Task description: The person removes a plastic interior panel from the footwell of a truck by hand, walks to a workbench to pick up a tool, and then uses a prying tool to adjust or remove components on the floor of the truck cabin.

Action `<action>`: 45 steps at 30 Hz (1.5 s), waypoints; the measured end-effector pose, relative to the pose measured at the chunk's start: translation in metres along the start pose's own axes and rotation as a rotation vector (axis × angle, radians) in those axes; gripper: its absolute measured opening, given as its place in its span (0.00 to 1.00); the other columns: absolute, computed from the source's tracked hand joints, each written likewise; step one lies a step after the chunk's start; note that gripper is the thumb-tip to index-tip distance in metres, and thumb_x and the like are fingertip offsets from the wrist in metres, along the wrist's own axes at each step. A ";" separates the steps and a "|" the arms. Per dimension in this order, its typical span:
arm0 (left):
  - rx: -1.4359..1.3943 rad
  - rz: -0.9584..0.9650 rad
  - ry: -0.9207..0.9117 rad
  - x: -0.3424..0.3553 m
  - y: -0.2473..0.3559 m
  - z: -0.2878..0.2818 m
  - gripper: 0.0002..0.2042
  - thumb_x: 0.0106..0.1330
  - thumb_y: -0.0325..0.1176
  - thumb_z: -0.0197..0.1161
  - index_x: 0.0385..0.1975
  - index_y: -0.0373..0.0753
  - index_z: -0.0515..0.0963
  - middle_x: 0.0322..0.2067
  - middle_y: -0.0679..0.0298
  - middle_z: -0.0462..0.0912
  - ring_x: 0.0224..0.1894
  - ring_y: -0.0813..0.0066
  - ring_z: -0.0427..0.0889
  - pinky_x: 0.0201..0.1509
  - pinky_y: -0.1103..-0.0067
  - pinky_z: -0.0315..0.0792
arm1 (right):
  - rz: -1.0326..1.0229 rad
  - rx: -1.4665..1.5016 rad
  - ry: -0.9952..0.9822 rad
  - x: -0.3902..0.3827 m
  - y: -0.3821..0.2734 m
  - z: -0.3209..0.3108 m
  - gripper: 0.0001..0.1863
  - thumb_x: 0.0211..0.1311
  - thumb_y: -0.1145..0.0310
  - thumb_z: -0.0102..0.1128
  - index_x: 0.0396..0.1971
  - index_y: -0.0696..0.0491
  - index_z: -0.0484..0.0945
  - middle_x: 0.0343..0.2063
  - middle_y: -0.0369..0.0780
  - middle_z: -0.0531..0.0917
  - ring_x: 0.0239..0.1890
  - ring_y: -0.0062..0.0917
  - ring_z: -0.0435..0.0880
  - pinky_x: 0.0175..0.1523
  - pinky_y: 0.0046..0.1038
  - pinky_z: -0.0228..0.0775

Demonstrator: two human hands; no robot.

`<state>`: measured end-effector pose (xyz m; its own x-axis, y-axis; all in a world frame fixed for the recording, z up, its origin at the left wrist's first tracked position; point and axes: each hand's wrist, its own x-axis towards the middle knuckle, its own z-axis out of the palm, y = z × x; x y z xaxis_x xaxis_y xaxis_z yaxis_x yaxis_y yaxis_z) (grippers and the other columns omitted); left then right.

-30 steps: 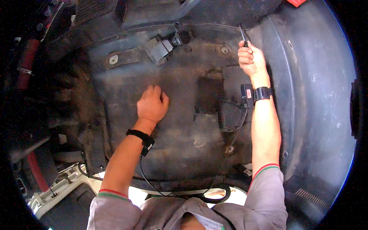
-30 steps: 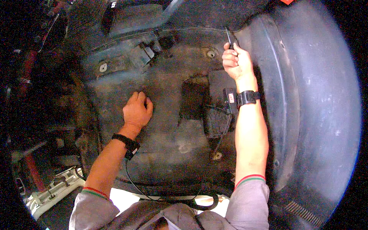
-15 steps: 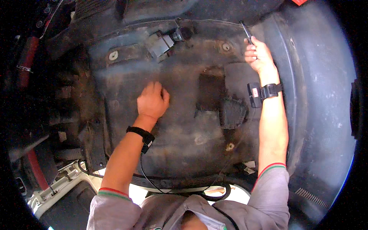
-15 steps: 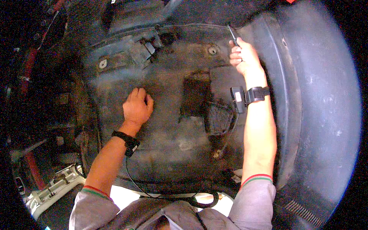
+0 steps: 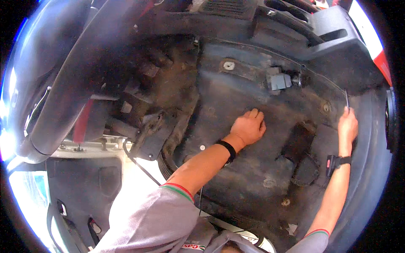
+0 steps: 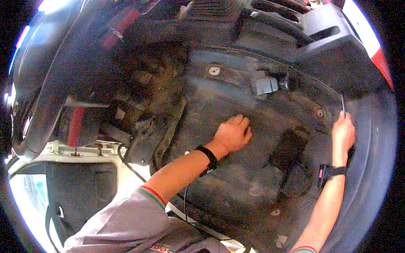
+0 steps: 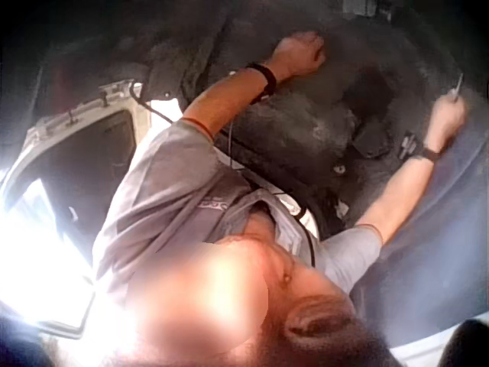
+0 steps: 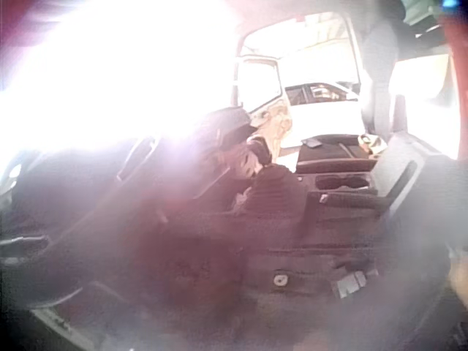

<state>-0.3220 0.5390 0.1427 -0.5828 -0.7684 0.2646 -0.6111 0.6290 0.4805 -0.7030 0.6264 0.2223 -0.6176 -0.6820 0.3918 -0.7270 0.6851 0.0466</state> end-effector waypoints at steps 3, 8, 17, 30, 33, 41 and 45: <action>0.005 0.002 0.026 -0.005 -0.006 0.003 0.08 0.61 0.36 0.59 0.32 0.38 0.73 0.33 0.55 0.75 0.35 0.53 0.81 0.36 0.63 0.79 | 0.828 1.398 -0.624 0.019 0.012 -0.015 0.19 0.76 0.55 0.46 0.46 0.56 0.75 0.17 0.30 0.65 0.15 0.14 0.61 0.18 0.24 0.52; 0.041 0.003 -0.005 -0.003 -0.002 0.010 0.09 0.62 0.37 0.58 0.32 0.38 0.73 0.33 0.55 0.76 0.36 0.53 0.81 0.37 0.63 0.79 | 0.891 2.520 -0.899 0.003 0.036 0.035 0.16 0.77 0.61 0.45 0.50 0.58 0.72 0.22 0.30 0.65 0.15 0.11 0.57 0.15 0.16 0.45; 0.026 0.004 -0.005 -0.001 0.002 0.007 0.08 0.62 0.37 0.59 0.31 0.39 0.73 0.32 0.55 0.76 0.35 0.53 0.80 0.37 0.62 0.78 | -0.022 -0.087 -0.058 -0.003 -0.025 -0.013 0.15 0.73 0.62 0.44 0.39 0.57 0.77 0.33 0.54 0.84 0.41 0.51 0.84 0.41 0.49 0.75; -0.017 0.003 -0.056 0.002 0.006 0.000 0.09 0.60 0.39 0.59 0.32 0.40 0.74 0.33 0.55 0.77 0.37 0.51 0.80 0.38 0.59 0.77 | 0.448 1.038 -0.317 0.004 0.011 -0.020 0.14 0.69 0.61 0.56 0.44 0.56 0.78 0.26 0.40 0.80 0.18 0.22 0.72 0.21 0.28 0.66; 0.052 -0.054 -0.089 -0.005 0.003 -0.004 0.08 0.61 0.38 0.59 0.29 0.42 0.73 0.33 0.58 0.78 0.37 0.53 0.80 0.36 0.59 0.76 | 0.049 0.065 -0.108 -0.015 -0.036 -0.055 0.14 0.69 0.61 0.46 0.38 0.54 0.79 0.33 0.50 0.85 0.36 0.48 0.86 0.38 0.49 0.78; 0.212 0.019 -0.031 0.006 -0.002 0.002 0.06 0.62 0.35 0.59 0.29 0.41 0.72 0.31 0.59 0.76 0.34 0.55 0.80 0.33 0.64 0.78 | 0.591 1.372 -0.450 0.009 -0.021 -0.022 0.14 0.74 0.62 0.46 0.40 0.55 0.77 0.19 0.35 0.77 0.17 0.18 0.75 0.18 0.20 0.64; 0.145 0.008 -0.008 0.005 -0.014 0.001 0.09 0.63 0.38 0.59 0.29 0.39 0.71 0.31 0.55 0.76 0.34 0.49 0.80 0.34 0.60 0.76 | 0.882 2.653 -0.922 0.003 -0.012 0.017 0.14 0.74 0.63 0.48 0.46 0.59 0.72 0.22 0.31 0.69 0.14 0.11 0.60 0.16 0.16 0.49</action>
<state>-0.3170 0.5263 0.1368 -0.5918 -0.7625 0.2613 -0.6769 0.6462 0.3525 -0.7013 0.6113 0.2074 -0.2033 -0.9236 -0.3251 0.9559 -0.1153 -0.2702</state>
